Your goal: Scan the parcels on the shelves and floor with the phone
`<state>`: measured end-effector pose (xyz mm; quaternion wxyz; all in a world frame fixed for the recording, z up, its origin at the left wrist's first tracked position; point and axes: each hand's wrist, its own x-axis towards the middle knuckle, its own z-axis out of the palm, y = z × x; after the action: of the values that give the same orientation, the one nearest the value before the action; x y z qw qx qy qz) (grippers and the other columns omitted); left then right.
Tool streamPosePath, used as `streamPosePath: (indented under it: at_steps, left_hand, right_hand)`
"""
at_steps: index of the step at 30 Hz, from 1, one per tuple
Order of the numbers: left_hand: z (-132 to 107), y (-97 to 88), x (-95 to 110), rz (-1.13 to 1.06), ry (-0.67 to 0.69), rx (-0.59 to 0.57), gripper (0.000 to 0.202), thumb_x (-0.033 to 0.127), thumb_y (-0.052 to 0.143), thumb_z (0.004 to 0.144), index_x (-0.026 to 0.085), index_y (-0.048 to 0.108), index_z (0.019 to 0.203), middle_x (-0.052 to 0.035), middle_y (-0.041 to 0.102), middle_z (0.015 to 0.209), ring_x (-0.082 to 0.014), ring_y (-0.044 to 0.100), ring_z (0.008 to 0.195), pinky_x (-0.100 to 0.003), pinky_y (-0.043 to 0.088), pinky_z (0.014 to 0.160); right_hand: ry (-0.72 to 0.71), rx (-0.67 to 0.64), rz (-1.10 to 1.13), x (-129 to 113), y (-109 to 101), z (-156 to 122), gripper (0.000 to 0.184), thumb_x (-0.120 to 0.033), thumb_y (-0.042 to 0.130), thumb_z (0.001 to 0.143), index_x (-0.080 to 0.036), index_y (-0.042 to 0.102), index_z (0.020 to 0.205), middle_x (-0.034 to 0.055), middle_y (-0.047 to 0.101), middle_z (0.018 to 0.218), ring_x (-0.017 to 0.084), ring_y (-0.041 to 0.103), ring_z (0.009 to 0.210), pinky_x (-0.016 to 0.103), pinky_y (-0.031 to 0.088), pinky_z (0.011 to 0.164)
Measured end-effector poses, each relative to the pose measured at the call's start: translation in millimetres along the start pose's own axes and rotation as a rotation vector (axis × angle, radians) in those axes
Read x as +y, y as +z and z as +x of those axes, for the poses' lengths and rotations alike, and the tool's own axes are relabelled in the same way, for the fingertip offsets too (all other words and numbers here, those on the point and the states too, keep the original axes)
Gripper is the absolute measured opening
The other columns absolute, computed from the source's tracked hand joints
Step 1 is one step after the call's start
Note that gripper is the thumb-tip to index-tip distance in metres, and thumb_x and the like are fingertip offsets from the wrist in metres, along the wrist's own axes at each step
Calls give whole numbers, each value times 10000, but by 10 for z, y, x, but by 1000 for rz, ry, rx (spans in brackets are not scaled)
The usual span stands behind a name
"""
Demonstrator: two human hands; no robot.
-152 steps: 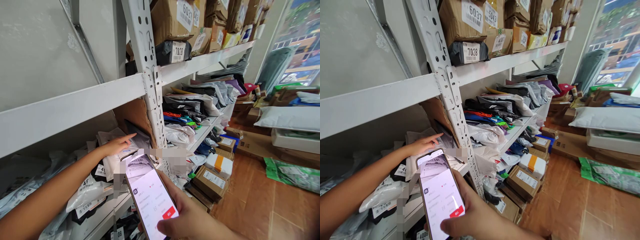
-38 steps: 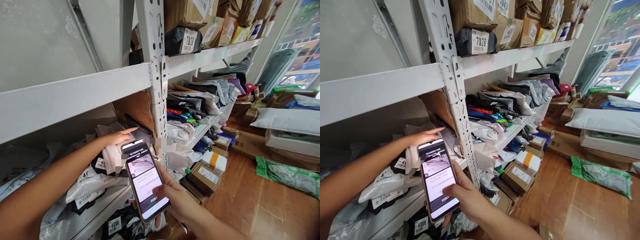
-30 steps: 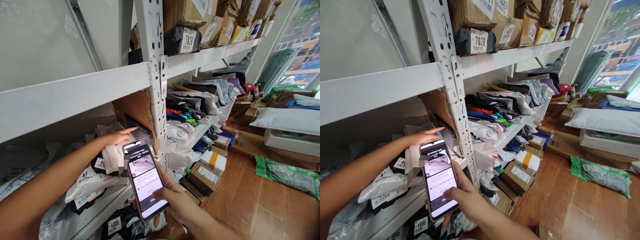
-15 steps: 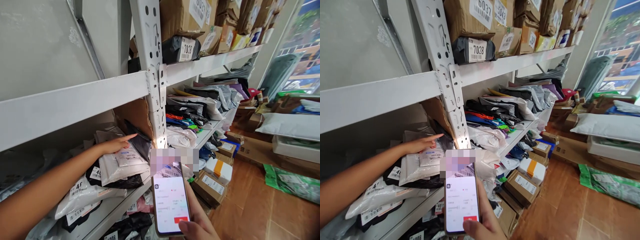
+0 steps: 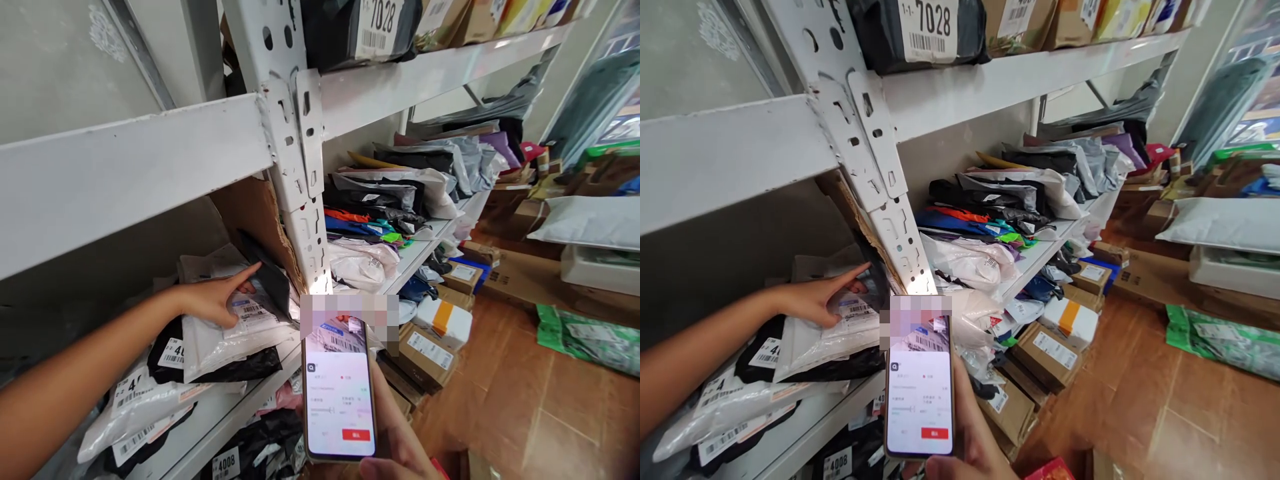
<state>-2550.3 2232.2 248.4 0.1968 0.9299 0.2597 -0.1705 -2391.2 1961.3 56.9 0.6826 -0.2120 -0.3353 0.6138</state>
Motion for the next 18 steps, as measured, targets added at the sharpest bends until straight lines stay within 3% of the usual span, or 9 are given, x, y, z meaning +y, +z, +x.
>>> streamPosePath:
  at_steps: [6, 9, 13, 18]
  left_hand:
    - [-79, 5, 201, 112, -54, 2, 1103, 220, 576, 668, 122, -69, 1558, -149, 402, 1525, -245, 461, 1336, -311, 366, 1095]
    - [-110, 20, 311, 163, -119, -3, 1085, 234, 568, 692, 150, -73, 1563, -151, 319, 1569, -263, 431, 1359, -320, 367, 1097]
    - [-108, 62, 347, 248, -156, 15, 1061, 275, 561, 728, 212, -92, 1562, -146, 290, 1579, -284, 469, 1325, -329, 412, 1047]
    - [-90, 97, 281, 256, -150, 30, 1040, 263, 544, 738, 192, -82, 1564, -143, 345, 1552, -258, 490, 1306, -303, 390, 1058]
  right_hand:
    - [-12, -69, 62, -30, 55, 50, 1164, -327, 712, 771, -379, -193, 1501, 90, 619, 1344, 268, 689, 997, 381, 536, 744]
    - [-23, -25, 120, -60, 113, 71, 1160, -272, 707, 771, -367, -192, 1498, 74, 673, 1263, 227, 708, 934, 334, 535, 710]
    - [-5, 46, 106, -112, 168, 117, 1083, -202, 669, 769, -355, -102, 1514, 84, 678, 1251, 262, 701, 999, 344, 560, 668]
    - [3, 5, 21, -141, 182, 163, 1014, -224, 613, 788, -296, -96, 1510, 112, 718, 1159, 285, 698, 1014, 351, 563, 656]
